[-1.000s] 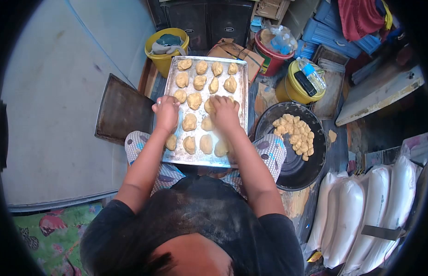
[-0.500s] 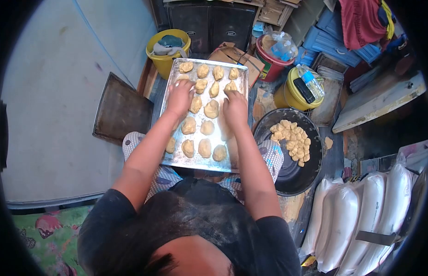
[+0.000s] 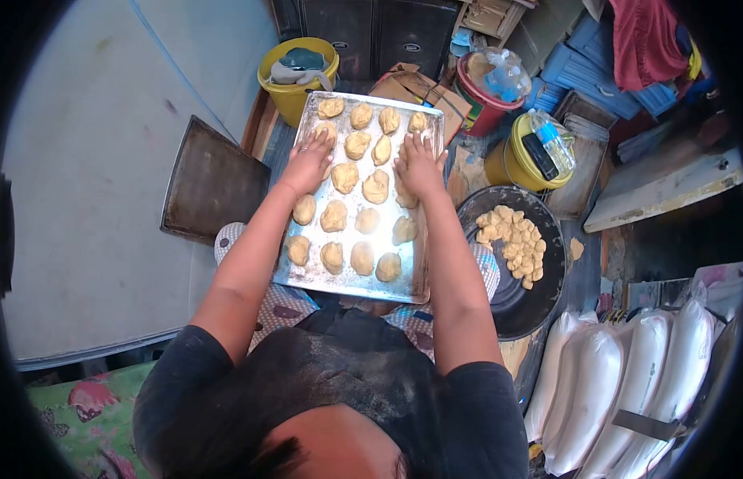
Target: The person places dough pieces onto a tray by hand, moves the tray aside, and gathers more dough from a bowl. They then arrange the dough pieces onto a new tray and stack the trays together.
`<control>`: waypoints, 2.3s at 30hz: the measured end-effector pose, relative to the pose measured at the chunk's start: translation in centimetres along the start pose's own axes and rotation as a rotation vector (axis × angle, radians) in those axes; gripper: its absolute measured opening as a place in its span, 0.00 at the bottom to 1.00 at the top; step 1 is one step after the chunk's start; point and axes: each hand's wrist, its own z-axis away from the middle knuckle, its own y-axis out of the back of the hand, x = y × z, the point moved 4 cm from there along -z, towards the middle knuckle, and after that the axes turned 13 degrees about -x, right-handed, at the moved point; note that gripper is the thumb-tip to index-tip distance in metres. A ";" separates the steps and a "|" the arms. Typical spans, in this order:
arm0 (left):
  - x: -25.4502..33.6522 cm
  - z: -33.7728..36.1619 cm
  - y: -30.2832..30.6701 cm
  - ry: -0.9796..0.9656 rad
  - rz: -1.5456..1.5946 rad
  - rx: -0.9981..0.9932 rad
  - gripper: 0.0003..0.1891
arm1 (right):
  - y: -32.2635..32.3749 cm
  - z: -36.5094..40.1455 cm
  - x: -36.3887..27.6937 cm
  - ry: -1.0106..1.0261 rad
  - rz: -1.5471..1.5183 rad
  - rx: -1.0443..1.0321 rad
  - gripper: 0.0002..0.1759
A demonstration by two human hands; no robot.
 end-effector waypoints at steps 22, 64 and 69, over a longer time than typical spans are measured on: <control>-15.8 13.9 3.3 0.536 0.299 0.676 0.14 | -1.1 4.8 -8.3 0.184 0.142 0.060 0.15; 12.2 15.8 -5.6 -0.439 -0.007 0.037 0.15 | -0.3 16.5 -2.2 0.234 -0.342 0.098 0.21; 11.3 18.0 -3.2 -0.357 0.006 0.191 0.14 | -1.5 20.8 -3.8 0.335 -0.405 -0.074 0.23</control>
